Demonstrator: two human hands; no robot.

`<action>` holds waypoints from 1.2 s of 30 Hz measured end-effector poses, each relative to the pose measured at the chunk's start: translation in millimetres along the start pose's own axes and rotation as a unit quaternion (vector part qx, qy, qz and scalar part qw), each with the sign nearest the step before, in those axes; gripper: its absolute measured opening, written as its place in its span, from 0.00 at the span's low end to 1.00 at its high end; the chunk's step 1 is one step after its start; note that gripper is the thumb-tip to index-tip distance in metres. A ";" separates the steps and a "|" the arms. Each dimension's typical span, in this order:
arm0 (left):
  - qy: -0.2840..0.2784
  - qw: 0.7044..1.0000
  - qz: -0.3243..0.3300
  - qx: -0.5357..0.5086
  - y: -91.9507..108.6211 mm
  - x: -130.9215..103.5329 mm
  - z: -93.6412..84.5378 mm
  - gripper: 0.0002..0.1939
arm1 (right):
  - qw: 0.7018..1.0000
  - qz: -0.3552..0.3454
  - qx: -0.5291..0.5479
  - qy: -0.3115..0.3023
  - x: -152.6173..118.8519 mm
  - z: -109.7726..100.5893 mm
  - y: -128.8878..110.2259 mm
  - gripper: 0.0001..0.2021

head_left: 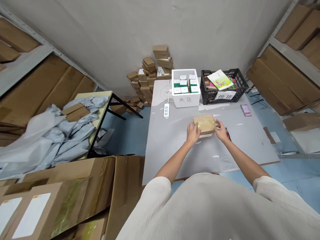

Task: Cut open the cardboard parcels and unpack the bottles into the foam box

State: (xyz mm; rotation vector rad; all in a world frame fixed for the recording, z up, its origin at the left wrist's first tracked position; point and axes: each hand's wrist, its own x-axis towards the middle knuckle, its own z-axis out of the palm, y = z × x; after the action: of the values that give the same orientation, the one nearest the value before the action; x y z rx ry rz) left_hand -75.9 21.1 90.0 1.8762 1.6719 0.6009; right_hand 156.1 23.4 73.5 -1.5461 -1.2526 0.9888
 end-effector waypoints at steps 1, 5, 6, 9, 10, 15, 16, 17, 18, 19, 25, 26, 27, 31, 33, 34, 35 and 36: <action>0.005 0.999 0.024 0.025 7.5 1.2 1.8 0.25 | 1.000 0.000 0.010 -0.001 -0.4 -2.8 2.5 0.41; -0.033 0.989 0.122 0.072 36.9 4.8 8.9 0.25 | 0.999 0.011 0.049 -0.017 1.0 -3.0 7.2 0.40; -0.042 0.988 0.126 0.078 42.8 5.2 10.6 0.25 | 0.998 0.015 0.058 -0.022 1.6 -1.5 6.8 0.39; -0.041 0.990 0.092 0.099 54.2 4.9 12.6 0.27 | 0.995 0.023 0.086 -0.044 3.0 4.6 1.5 0.38; -0.035 0.991 0.077 0.104 55.7 4.6 11.8 0.29 | 0.994 0.023 0.095 -0.055 3.5 7.3 -1.2 0.39; -0.026 0.993 0.025 0.108 49.5 3.0 -1.1 0.37 | 0.985 0.008 0.118 -0.125 8.7 27.1 -11.4 0.37; -0.026 0.994 0.017 0.108 45.8 2.3 -4.5 0.37 | 0.985 0.004 0.115 -0.132 10.2 31.2 -10.4 0.36; -0.024 0.994 0.011 0.107 41.4 1.5 -7.9 0.36 | 0.986 0.003 0.106 -0.132 11.6 34.6 -7.8 0.33; -0.021 0.994 0.006 0.105 36.0 0.5 -11.4 0.36 | 0.988 0.005 0.089 -0.125 12.9 37.2 -3.6 0.31; -0.018 0.995 0.002 0.102 29.8 -0.7 -15.3 0.35 | 0.991 0.011 0.066 -0.113 14.0 38.8 2.0 0.29; 0.006 0.999 -0.013 0.043 -22.9 -8.7 -46.9 0.32 | 0.988 0.114 -0.066 -0.082 11.9 43.0 38.6 0.27; 0.011 0.999 -0.017 0.039 -32.3 -10.2 -52.5 0.32 | 0.985 0.129 -0.070 -0.092 10.5 45.8 41.0 0.28; 0.018 0.999 -0.023 0.039 -41.3 -11.8 -57.8 0.32 | 0.982 0.141 -0.070 -0.103 9.0 49.8 41.9 0.29; 0.046 0.997 -0.048 0.028 -70.8 -18.0 -72.2 0.35 | 0.978 0.147 -0.025 -0.146 2.5 70.5 35.7 0.32; 0.056 0.997 -0.056 0.004 -81.6 -20.8 -74.2 0.36 | 0.980 0.133 -0.005 -0.150 0.0 78.2 31.2 0.33; 0.059 0.996 -0.063 -0.010 -85.9 -22.1 -73.7 0.37 | 0.981 0.127 -0.003 -0.145 -0.9 80.0 29.4 0.34; 0.059 0.995 -0.073 -0.024 -89.4 -23.5 -72.1 0.37 | 0.983 0.122 -0.007 -0.137 -1.7 80.3 28.1 0.35; 0.055 0.994 -0.084 -0.039 -92.0 -24.9 -69.3 0.38 | 0.985 0.118 -0.016 -0.128 -2.2 79.0 27.1 0.35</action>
State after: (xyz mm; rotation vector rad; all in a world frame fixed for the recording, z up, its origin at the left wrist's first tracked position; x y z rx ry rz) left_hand -193.0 10.6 81.7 1.6536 1.8280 0.6996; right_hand 88.5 30.5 24.9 -1.6583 -1.2826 1.3610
